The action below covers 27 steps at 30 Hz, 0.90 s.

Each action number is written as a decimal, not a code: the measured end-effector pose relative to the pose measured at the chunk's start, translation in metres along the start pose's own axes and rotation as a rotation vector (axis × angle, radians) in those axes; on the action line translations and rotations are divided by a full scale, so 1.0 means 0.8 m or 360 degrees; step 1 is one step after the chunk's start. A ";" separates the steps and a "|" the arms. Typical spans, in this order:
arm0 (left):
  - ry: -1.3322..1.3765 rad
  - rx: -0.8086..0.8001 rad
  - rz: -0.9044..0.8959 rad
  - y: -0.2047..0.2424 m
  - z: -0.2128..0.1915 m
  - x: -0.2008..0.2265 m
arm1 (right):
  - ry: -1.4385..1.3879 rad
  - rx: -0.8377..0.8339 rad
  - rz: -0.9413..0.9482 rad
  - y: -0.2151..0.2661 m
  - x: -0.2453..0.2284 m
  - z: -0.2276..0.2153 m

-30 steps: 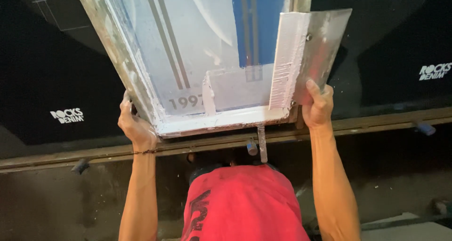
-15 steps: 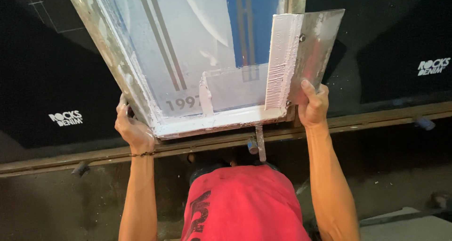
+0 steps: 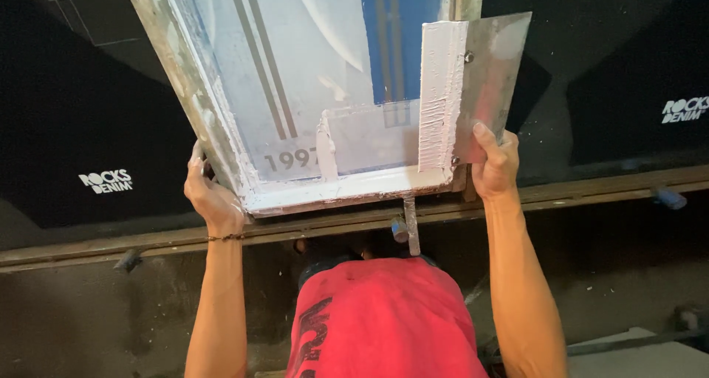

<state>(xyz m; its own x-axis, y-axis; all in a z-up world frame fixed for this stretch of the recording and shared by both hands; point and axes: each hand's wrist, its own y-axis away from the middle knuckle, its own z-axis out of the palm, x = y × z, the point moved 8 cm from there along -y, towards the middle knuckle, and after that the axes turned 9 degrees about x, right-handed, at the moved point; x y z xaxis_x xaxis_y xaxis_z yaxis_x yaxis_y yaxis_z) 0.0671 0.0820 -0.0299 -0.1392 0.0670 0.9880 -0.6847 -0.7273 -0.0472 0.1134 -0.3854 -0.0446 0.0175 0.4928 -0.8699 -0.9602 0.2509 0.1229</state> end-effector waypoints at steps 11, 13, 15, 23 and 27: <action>-0.0108 0.0029 0.0077 0.005 0.002 0.003 | 0.0074 0.0013 0.0032 -0.001 0.004 -0.008; -0.0141 0.0083 0.0115 0.006 0.004 0.004 | 0.0100 -0.0008 0.0023 0.008 -0.010 0.024; -0.0123 0.0069 0.0103 0.006 -0.001 -0.002 | 0.0711 0.0233 -0.0481 0.035 -0.062 0.071; -0.0826 -0.0278 0.1303 0.069 0.071 0.088 | 0.1830 -0.0495 -0.1391 0.031 -0.047 0.100; -0.1215 -0.0702 0.1532 0.093 0.138 0.077 | 0.2309 -0.0512 -0.1667 0.031 -0.034 0.135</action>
<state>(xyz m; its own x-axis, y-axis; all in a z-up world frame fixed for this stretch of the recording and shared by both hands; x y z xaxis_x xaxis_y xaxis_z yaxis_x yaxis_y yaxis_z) 0.0867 -0.0436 0.0438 -0.3633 -0.8602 0.3578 -0.7343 0.0279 -0.6783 0.1189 -0.3028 0.0334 0.5212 -0.8245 -0.2201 -0.7267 -0.2935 -0.6211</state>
